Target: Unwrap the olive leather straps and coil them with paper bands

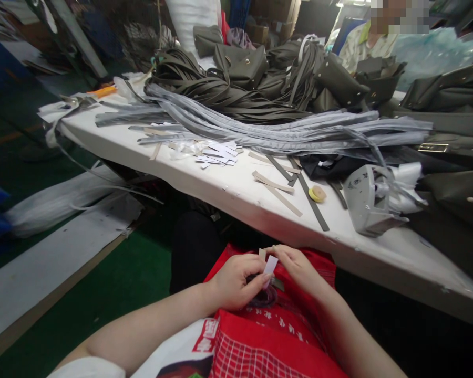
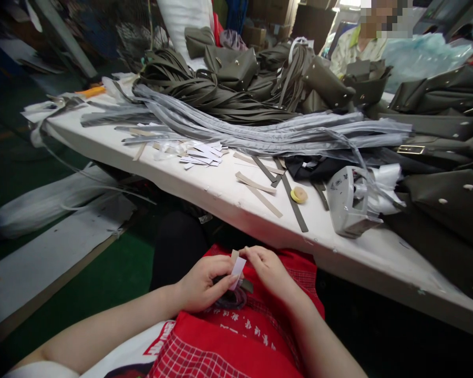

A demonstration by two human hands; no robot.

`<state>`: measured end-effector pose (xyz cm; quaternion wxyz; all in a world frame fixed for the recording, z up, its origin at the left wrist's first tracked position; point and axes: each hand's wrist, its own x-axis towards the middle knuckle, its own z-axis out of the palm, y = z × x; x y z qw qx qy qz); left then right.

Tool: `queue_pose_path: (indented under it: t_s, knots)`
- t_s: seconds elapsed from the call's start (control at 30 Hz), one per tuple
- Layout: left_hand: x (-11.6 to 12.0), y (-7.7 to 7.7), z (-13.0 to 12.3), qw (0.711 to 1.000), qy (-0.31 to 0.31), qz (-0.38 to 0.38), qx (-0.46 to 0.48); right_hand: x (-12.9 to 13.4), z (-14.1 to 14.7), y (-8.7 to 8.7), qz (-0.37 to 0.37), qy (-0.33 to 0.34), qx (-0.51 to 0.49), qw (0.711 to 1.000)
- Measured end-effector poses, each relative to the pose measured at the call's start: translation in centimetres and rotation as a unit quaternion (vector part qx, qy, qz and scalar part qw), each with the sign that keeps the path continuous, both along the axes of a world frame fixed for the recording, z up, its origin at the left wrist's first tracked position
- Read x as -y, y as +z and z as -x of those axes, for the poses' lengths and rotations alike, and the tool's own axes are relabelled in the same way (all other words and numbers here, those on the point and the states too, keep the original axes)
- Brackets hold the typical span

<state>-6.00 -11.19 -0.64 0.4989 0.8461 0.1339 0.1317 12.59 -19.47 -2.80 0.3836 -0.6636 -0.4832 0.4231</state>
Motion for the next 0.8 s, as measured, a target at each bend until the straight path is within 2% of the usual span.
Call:
queue_pose_path:
  t_s: [0.07,0.13,0.27,0.4,0.5,0.63,0.8]
  knots:
    - [0.1,-0.3,0.0,1.0,0.004,-0.003,0.007,-0.4,1.2,-0.3,0.005,0.008,-0.085,0.996]
    - [0.2,-0.5,0.0,1.0,0.014,0.001,0.019,-0.5,1.9,-0.6,-0.006,-0.015,-0.102,0.995]
    - [0.3,-0.3,0.0,0.997,0.072,0.001,0.024,0.0,2.3,-0.3,-0.049,-0.062,-0.001,0.997]
    - [0.0,-0.7,-0.6,0.993,0.109,0.021,-0.035,0.5,2.1,-0.1,-0.068,-0.067,0.06,0.994]
    - [-0.3,-2.0,-1.4,0.989,0.111,0.057,-0.084,0.6,1.5,-0.5,-0.038,-0.039,0.018,0.998]
    - [-0.3,-3.6,-2.4,0.98,0.145,0.081,-0.111,0.4,0.3,-0.9,0.011,0.008,-0.067,0.998]
    - [0.2,-3.6,-2.6,0.974,0.19,0.076,-0.096,0.2,-0.5,-1.2,0.068,0.003,-0.065,0.996]
